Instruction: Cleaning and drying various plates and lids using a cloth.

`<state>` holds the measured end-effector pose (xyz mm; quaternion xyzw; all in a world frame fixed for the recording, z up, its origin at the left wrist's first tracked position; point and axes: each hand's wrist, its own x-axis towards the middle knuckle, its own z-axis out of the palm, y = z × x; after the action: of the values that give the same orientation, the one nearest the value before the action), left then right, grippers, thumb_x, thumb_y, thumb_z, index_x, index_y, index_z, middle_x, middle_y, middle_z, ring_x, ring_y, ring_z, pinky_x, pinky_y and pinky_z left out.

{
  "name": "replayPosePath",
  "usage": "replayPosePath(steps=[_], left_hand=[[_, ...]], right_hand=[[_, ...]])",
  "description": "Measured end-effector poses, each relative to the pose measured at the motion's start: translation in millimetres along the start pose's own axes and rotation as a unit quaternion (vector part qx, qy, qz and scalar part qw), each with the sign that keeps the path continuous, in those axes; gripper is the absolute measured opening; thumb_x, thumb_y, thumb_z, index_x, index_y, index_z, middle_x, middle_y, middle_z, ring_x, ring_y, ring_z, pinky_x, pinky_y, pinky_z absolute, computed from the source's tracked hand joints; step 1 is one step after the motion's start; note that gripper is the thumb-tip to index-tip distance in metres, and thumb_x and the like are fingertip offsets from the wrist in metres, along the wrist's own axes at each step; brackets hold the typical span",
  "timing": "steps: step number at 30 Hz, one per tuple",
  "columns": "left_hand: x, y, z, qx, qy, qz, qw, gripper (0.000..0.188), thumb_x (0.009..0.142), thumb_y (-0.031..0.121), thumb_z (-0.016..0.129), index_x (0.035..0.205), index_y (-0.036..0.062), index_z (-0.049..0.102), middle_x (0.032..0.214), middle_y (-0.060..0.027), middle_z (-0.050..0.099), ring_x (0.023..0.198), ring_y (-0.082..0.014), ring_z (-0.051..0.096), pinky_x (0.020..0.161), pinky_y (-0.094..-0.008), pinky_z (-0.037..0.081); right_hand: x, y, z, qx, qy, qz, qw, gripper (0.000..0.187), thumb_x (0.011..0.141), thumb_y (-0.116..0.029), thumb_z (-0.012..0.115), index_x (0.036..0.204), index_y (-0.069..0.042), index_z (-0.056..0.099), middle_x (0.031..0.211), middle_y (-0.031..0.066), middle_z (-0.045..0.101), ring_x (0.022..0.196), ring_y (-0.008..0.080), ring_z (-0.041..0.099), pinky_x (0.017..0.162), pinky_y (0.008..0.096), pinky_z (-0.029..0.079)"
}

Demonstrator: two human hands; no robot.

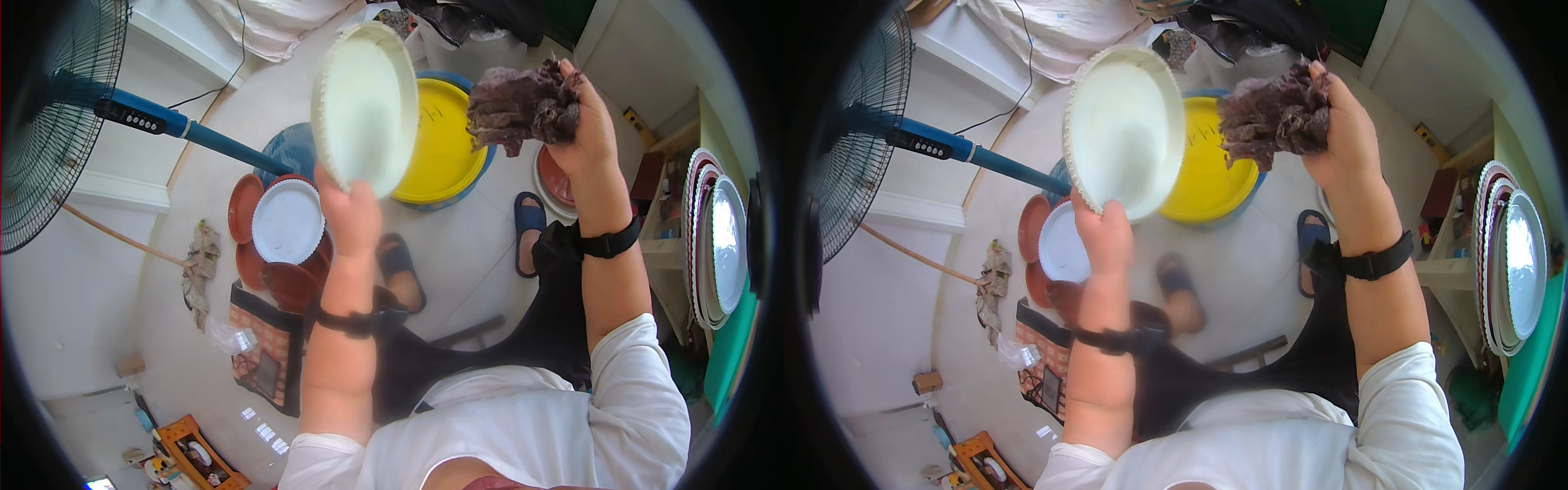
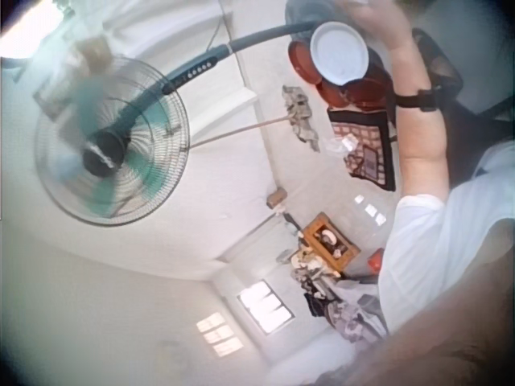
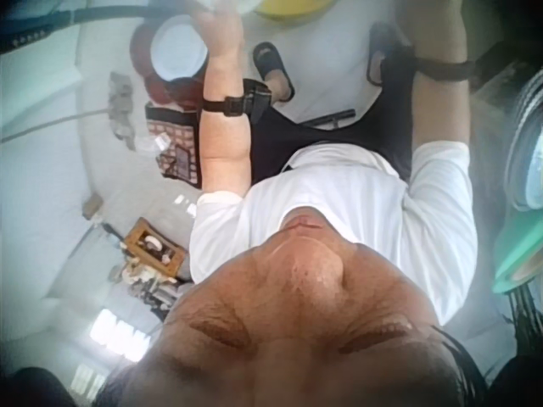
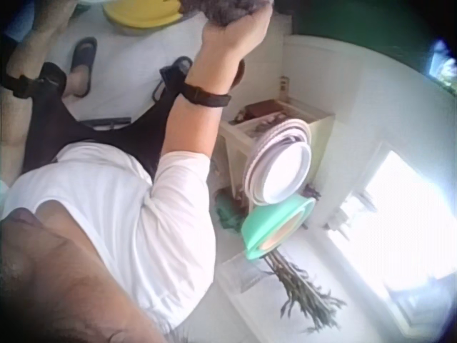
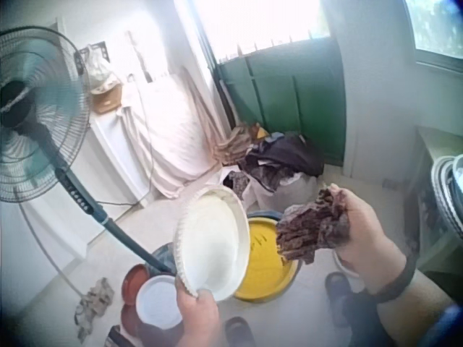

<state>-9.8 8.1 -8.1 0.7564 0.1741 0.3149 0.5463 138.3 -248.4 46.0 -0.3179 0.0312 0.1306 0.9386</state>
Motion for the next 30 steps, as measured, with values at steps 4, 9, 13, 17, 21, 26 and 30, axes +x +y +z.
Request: replayPosePath(steps=[4, 9, 13, 17, 21, 26, 30], left_hand=[[-1.1, -2.4, 11.4, 0.045, 0.002, 0.056, 0.997, 0.051, 0.082, -0.002, 0.043, 0.133, -0.0021, 0.045, 0.123, -0.0194, 0.057, 0.115, -0.0308, 0.056, 0.101, -0.0356, 0.041], [-1.6, -3.9, 22.1, 0.121, 0.014, 0.111, 0.986, 0.044, 0.088, 0.004, 0.045, 0.132, -0.0009, 0.046, 0.121, -0.0194, 0.059, 0.112, -0.0309, 0.059, 0.097, -0.0353, 0.044], [-3.2, -3.3, 28.3, 0.130, 0.009, 0.135, 0.982, 0.040, 0.091, 0.006, 0.046, 0.131, -0.0004, 0.047, 0.120, -0.0195, 0.060, 0.110, -0.0316, 0.060, 0.095, -0.0348, 0.045], [-6.0, -0.3, 31.2, 0.132, -0.008, 0.148, 0.980, 0.040, 0.091, 0.007, 0.048, 0.130, -0.0008, 0.048, 0.119, -0.0203, 0.060, 0.109, -0.0317, 0.061, 0.094, -0.0345, 0.046], [-8.2, -1.4, 33.5, 0.135, -0.016, 0.157, 0.978, 0.041, 0.090, 0.005, 0.047, 0.130, -0.0016, 0.047, 0.118, -0.0207, 0.060, 0.109, -0.0314, 0.061, 0.094, -0.0345, 0.046], [-11.7, -0.9, 37.5, 0.126, -0.001, 0.123, 0.984, 0.047, 0.085, 0.000, 0.044, 0.131, -0.0020, 0.046, 0.117, -0.0205, 0.060, 0.106, -0.0311, 0.061, 0.094, -0.0349, 0.046], [-10.1, -3.1, 36.5, 0.033, -0.007, 0.054, 0.998, 0.040, 0.091, 0.009, 0.051, 0.129, -0.0027, 0.047, 0.120, -0.0183, 0.059, 0.111, -0.0298, 0.058, 0.098, -0.0359, 0.042]], right_hand=[[-4.2, -17.4, 18.0, 0.056, -0.164, -0.011, 0.985, 0.029, 0.102, -0.025, 0.046, 0.116, -0.005, 0.061, 0.113, 0.0100, 0.066, 0.104, 0.0246, 0.064, 0.095, 0.0415, 0.050], [-25.6, -12.4, 59.2, 0.043, -0.189, -0.032, 0.981, 0.038, 0.100, -0.030, 0.046, 0.123, 0.000, 0.054, 0.117, 0.0175, 0.064, 0.106, 0.0298, 0.063, 0.096, 0.0448, 0.050], [-15.7, 0.9, 30.6, 0.085, -0.047, -0.027, 0.995, 0.022, 0.099, -0.024, 0.054, 0.110, -0.007, 0.063, 0.108, 0.0043, 0.065, 0.101, 0.0205, 0.062, 0.095, 0.0379, 0.049], [-11.8, 11.9, 10.7, 0.086, -0.046, 0.016, 0.995, 0.019, 0.099, -0.021, 0.053, 0.107, -0.006, 0.061, 0.106, 0.0054, 0.065, 0.099, 0.0210, 0.062, 0.092, 0.0387, 0.050], [-3.6, 19.7, -0.6, 0.096, 0.010, 0.023, 0.995, 0.019, 0.098, -0.021, 0.051, 0.106, -0.005, 0.058, 0.103, 0.0072, 0.063, 0.096, 0.0241, 0.061, 0.090, 0.0420, 0.050], [-3.1, 31.4, 5.9, 0.097, 0.048, 0.007, 0.994, 0.025, 0.100, -0.028, 0.049, 0.107, -0.005, 0.058, 0.105, 0.0098, 0.063, 0.098, 0.0260, 0.061, 0.091, 0.0416, 0.050], [6.9, 49.1, 13.0, 0.163, 0.065, 0.000, 0.985, 0.034, 0.101, -0.036, 0.045, 0.113, -0.006, 0.055, 0.113, 0.0116, 0.061, 0.106, 0.0289, 0.059, 0.100, 0.0451, 0.046]])
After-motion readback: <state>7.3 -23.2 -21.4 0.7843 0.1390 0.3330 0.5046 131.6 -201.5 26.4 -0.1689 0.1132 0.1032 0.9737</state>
